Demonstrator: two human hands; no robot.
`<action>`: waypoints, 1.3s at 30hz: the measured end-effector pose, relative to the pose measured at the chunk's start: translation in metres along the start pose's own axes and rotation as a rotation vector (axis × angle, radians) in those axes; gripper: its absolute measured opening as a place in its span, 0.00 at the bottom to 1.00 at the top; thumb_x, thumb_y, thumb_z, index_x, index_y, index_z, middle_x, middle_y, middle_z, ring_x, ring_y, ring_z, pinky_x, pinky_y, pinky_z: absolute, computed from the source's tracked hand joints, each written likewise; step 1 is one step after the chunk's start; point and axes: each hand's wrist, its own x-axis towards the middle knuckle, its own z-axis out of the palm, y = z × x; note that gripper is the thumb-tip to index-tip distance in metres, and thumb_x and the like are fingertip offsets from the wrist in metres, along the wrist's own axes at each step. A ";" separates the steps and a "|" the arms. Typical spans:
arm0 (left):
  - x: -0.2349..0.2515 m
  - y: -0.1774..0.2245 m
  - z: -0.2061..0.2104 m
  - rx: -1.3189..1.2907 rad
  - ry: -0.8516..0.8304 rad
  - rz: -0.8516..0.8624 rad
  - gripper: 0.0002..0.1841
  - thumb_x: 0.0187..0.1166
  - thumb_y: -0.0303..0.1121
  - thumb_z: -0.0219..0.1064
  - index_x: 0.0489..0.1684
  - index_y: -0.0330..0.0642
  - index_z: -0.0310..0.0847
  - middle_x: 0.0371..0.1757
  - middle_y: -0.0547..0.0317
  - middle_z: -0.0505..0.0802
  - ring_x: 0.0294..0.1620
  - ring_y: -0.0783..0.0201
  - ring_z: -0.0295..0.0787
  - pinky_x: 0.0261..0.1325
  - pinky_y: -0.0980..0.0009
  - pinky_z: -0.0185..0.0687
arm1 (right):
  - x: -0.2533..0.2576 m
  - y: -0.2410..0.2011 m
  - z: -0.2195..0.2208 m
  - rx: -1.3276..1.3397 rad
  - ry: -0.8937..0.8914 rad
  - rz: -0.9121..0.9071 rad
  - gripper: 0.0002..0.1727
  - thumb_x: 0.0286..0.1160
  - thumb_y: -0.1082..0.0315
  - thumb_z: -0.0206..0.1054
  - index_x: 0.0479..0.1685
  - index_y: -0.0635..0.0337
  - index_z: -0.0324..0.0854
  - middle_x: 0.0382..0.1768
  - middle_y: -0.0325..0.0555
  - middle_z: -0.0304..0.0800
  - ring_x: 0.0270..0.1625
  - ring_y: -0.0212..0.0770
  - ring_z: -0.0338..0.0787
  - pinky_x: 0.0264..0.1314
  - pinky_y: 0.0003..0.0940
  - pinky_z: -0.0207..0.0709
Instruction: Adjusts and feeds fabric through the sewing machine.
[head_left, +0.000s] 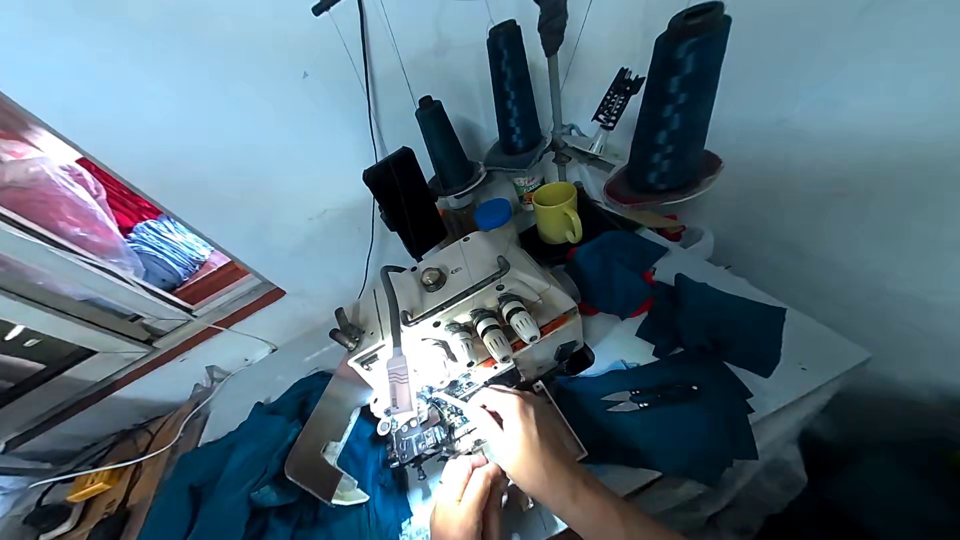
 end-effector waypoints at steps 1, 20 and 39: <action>0.000 0.000 0.000 -0.004 0.001 0.001 0.08 0.78 0.26 0.65 0.37 0.35 0.92 0.40 0.50 0.92 0.51 0.64 0.88 0.62 0.76 0.81 | -0.001 0.002 0.002 -0.007 -0.002 -0.009 0.16 0.84 0.64 0.58 0.42 0.63 0.91 0.40 0.51 0.93 0.47 0.45 0.92 0.57 0.43 0.82; 0.005 0.001 0.003 -0.064 -0.038 0.065 0.10 0.83 0.31 0.63 0.37 0.38 0.89 0.47 0.50 0.92 0.56 0.67 0.88 0.66 0.77 0.81 | -0.026 0.020 -0.044 -0.232 -0.075 0.090 0.19 0.84 0.55 0.60 0.45 0.61 0.90 0.44 0.51 0.93 0.52 0.51 0.92 0.57 0.53 0.82; 0.008 0.006 -0.010 0.076 0.172 -0.027 0.09 0.77 0.39 0.68 0.33 0.50 0.93 0.42 0.59 0.87 0.51 0.67 0.82 0.58 0.75 0.75 | -0.129 0.055 -0.045 -0.339 0.333 -0.016 0.11 0.76 0.69 0.65 0.46 0.68 0.89 0.42 0.59 0.89 0.34 0.51 0.92 0.35 0.46 0.87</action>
